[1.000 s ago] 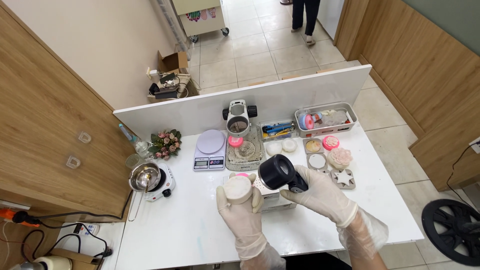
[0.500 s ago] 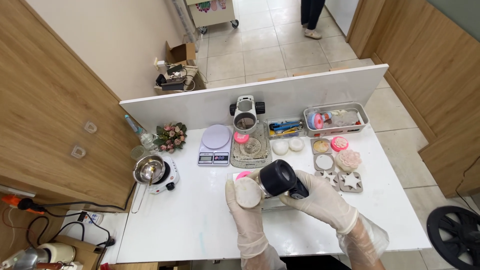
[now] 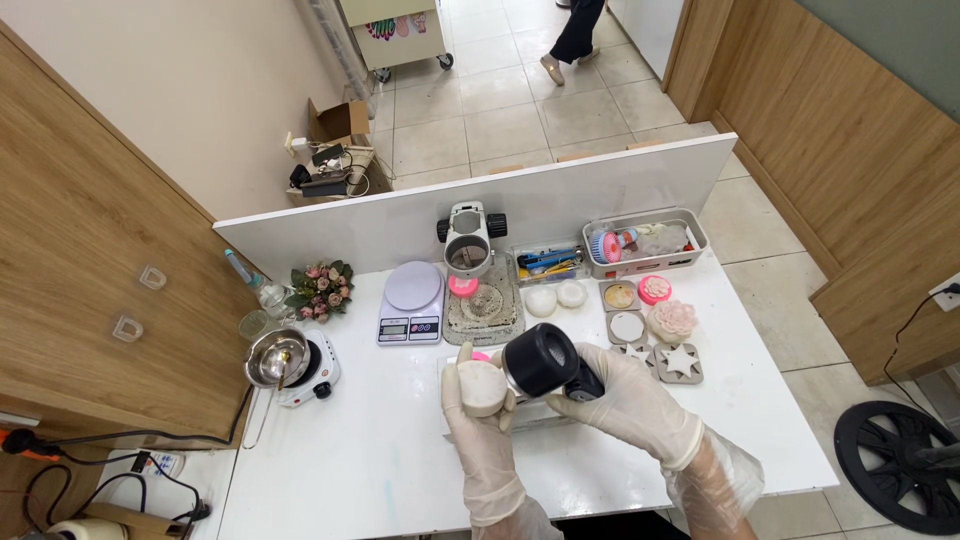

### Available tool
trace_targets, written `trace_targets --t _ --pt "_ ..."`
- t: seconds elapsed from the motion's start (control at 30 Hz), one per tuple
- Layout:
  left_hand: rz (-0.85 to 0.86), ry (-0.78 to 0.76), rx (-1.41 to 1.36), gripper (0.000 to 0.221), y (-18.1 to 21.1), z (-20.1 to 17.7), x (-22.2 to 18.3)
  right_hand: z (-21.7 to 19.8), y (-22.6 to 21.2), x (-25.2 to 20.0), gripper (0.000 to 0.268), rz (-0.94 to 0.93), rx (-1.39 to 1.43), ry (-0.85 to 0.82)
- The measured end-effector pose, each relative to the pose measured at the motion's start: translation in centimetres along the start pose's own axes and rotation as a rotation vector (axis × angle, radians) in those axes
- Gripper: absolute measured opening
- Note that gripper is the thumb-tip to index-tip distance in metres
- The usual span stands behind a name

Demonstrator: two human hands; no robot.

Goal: The recorder prepares a candle mold and uses a heat gun to finish the surface of a handmade candle.

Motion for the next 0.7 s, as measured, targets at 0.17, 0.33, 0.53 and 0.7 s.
trace_targets --t 0.17,0.33,0.53,0.7 --pt "0.059 -0.069 0.052 0.070 0.5 0.0 -0.1 -0.3 0.1 0.0 0.038 0.081 -0.017 0.059" --pt "0.065 -0.141 0.040 0.074 1.2 0.7 -0.9 0.1 -0.1 -0.5 0.039 0.103 -0.020 0.030" --pt "0.016 -0.210 0.019 0.075 0.6 0.8 -0.9 0.3 0.2 -0.3 0.038 0.029 -0.052 0.034" --pt "0.016 -0.202 0.041 0.077 0.7 1.0 -1.1 0.0 -0.1 -0.4 0.043 0.048 -0.020 0.021"
Point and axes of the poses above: each hand's wrist, its own x-axis towards the middle knuckle, its own z-axis out of the palm, y = z × x, the point moved 4 cm from there along x, towards the middle knuckle, and after that the axes turned 13 degrees about z, right-handed, at the moved point
